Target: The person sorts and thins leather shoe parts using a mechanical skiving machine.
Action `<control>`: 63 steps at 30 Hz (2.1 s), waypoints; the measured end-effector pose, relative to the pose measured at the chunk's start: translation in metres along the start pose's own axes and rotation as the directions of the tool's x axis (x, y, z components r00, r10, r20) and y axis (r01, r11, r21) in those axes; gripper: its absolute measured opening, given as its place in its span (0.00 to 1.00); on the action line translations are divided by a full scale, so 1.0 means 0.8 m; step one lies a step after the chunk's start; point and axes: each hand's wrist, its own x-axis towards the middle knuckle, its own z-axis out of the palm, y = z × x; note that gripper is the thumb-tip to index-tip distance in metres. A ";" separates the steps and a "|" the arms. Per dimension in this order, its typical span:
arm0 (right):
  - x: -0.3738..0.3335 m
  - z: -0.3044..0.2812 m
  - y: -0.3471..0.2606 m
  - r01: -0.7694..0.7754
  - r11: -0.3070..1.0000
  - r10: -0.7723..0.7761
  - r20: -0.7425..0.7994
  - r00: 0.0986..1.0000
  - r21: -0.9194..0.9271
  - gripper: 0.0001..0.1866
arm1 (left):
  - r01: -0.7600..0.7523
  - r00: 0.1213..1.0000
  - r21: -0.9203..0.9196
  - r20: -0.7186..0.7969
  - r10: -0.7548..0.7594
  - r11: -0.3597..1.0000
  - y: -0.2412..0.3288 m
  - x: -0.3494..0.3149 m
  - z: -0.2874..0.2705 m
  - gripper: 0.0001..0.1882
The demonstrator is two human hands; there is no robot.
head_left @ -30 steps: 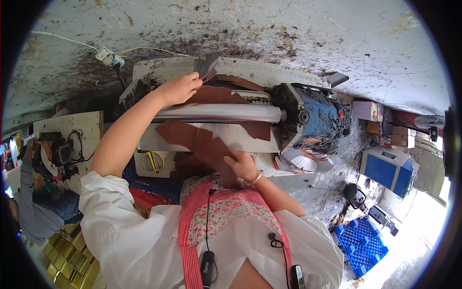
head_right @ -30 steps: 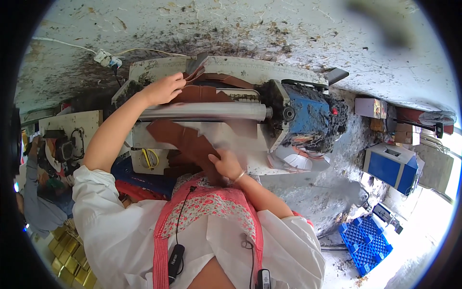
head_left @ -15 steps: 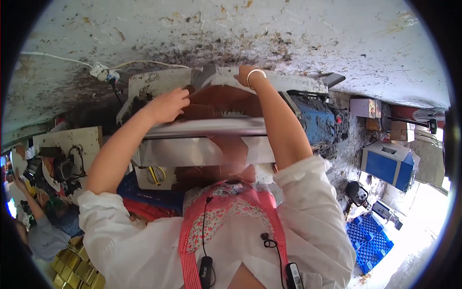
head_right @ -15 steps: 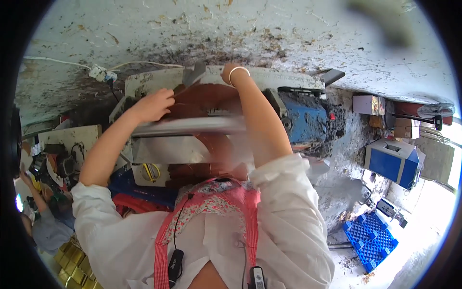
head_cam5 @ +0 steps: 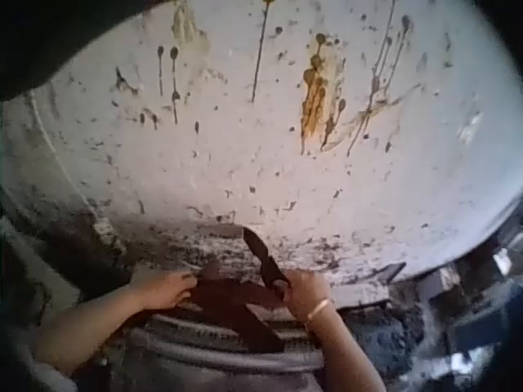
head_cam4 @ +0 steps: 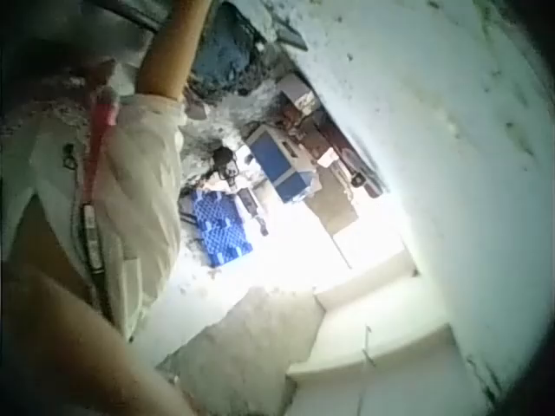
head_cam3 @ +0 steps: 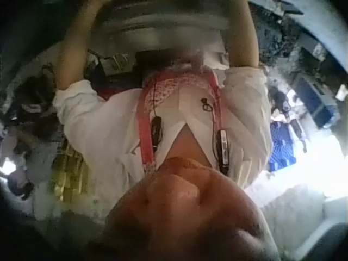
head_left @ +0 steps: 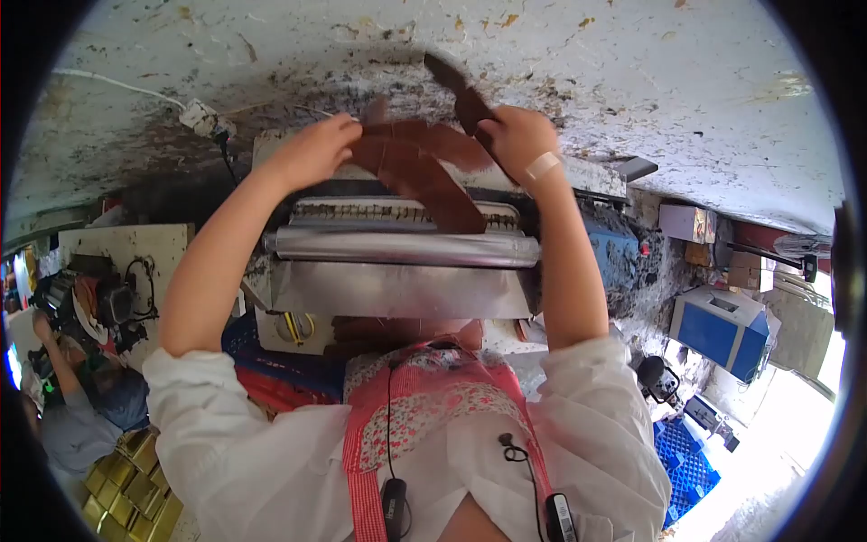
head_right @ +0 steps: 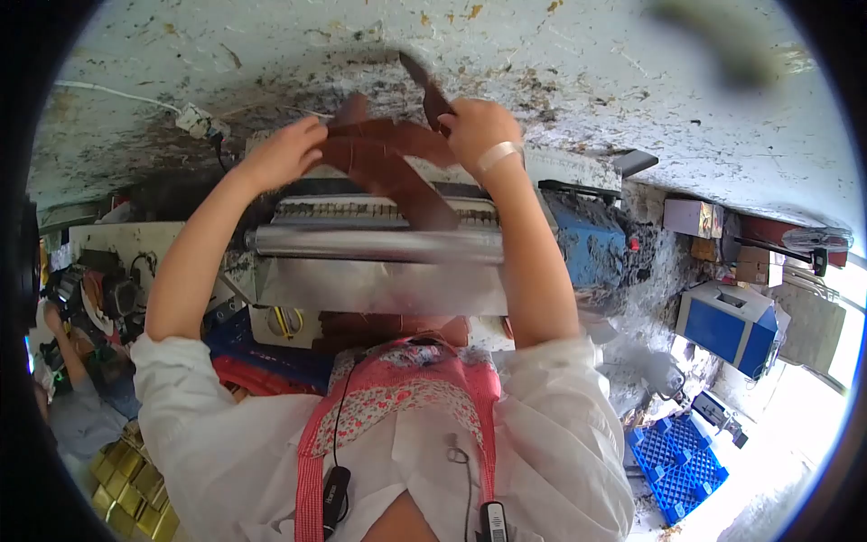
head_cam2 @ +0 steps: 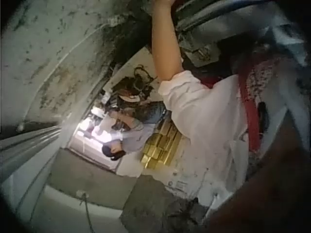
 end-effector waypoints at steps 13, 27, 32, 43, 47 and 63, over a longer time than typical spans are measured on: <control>-0.323 0.095 -0.076 -0.589 0.620 0.328 0.511 0.794 0.518 0.14 | -0.011 0.909 0.100 0.415 -0.032 0.995 0.029 0.003 0.073 0.03; -0.404 0.251 -0.142 0.334 0.932 -0.352 0.579 0.735 0.143 0.13 | -0.024 0.971 0.076 0.238 0.006 0.997 0.092 0.002 0.056 0.15; -0.383 0.230 -0.119 0.204 0.975 -0.221 0.369 0.903 0.085 0.18 | -0.196 0.949 0.155 0.279 0.148 0.968 0.135 0.027 -0.004 0.13; -0.400 0.254 -0.107 0.072 0.997 -0.064 0.422 0.904 -0.003 0.27 | -0.397 0.894 0.417 0.379 0.240 0.818 0.382 0.085 -0.091 0.06; -0.398 0.259 -0.107 0.012 0.999 -0.022 0.354 0.935 0.029 0.29 | -0.492 0.867 0.541 0.234 0.439 0.683 0.507 0.100 -0.126 0.07; -0.397 0.254 -0.090 -0.042 0.994 -0.005 0.440 0.898 0.098 0.29 | -0.650 0.755 0.541 0.381 0.534 0.534 0.544 0.103 0.519 0.16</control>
